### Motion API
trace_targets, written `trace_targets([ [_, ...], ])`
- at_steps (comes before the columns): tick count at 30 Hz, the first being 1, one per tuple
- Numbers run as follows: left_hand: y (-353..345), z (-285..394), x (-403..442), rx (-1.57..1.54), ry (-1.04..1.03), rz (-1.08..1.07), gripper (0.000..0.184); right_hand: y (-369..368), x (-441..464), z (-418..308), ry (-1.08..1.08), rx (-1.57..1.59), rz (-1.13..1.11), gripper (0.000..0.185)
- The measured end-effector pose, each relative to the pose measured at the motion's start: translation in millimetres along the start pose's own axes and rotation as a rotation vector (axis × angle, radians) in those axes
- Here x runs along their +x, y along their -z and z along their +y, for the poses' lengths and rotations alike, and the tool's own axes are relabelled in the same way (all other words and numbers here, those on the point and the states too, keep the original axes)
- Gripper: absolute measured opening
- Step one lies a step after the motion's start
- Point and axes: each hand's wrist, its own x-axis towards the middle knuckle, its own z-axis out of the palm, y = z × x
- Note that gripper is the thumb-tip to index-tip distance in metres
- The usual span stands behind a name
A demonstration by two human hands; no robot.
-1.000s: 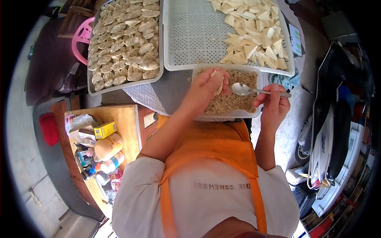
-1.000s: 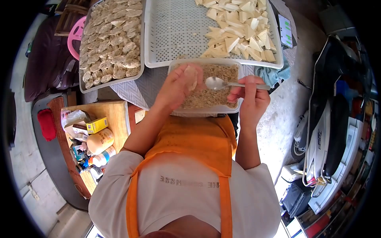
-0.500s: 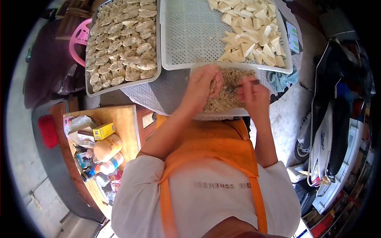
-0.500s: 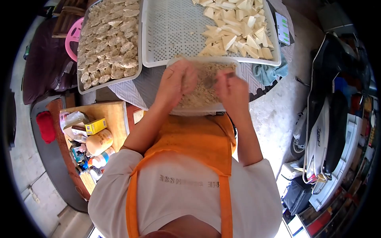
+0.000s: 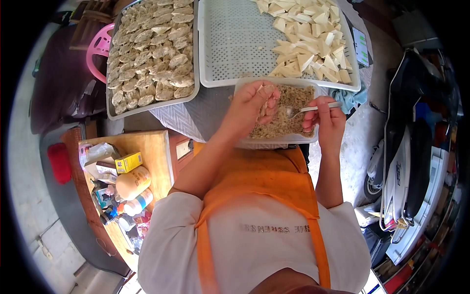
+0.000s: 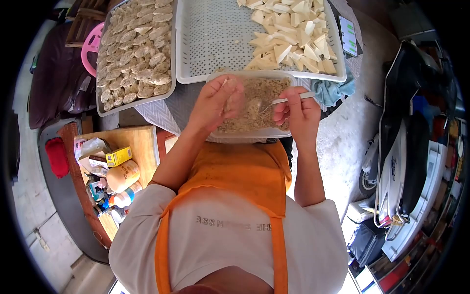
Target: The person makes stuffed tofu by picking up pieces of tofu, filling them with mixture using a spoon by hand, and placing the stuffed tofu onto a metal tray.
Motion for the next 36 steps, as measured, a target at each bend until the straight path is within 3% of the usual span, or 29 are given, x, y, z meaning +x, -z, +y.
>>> trace_targets([
  [4,3,-4,3,-0.003,-0.062,0.140,0.023,0,-1,-4,-0.016,0.100,0.027,0.026],
  [7,10,-6,1,0.149,-0.041,0.118,0.021,-7,-3,-11,0.034,0.036,0.098,0.024],
  [10,-4,-1,-3,0.314,0.012,0.205,0.018,-18,-7,-13,0.190,-0.017,0.125,0.020],
  [13,-16,-3,-2,0.607,-0.051,0.126,0.016,-32,-11,-17,0.452,-0.298,0.085,0.017],
  [16,-11,-17,-1,0.462,-0.158,0.112,0.014,-33,-13,-30,0.670,-0.565,0.046,0.016],
  [18,-2,-12,-1,0.424,-0.109,0.113,0.014,-28,-14,-28,0.730,-0.537,0.118,0.017],
  [22,8,-4,0,0.264,-0.092,0.071,0.016,-12,-12,-32,0.490,-0.225,0.290,0.020],
  [26,0,-8,5,0.078,-0.022,0.166,0.026,-23,-7,-27,0.252,0.043,0.220,0.022],
  [27,0,-8,6,0.034,-0.031,0.167,0.029,-30,-8,-33,0.109,0.077,0.240,0.021],
  [29,-3,-9,6,-0.024,-0.047,0.202,0.033,-43,-8,-23,0.145,0.120,0.110,0.020],
  [32,-4,-8,7,-0.027,-0.059,0.240,0.039,-48,-9,-3,0.386,-0.362,0.088,0.019],
  [35,4,-7,5,0.055,-0.030,0.182,0.048,-48,-11,-14,0.345,-0.346,0.083,0.019],
  [36,3,-5,4,0.095,-0.016,0.188,0.049,-47,-9,-14,0.327,-0.211,0.098,0.019],
])
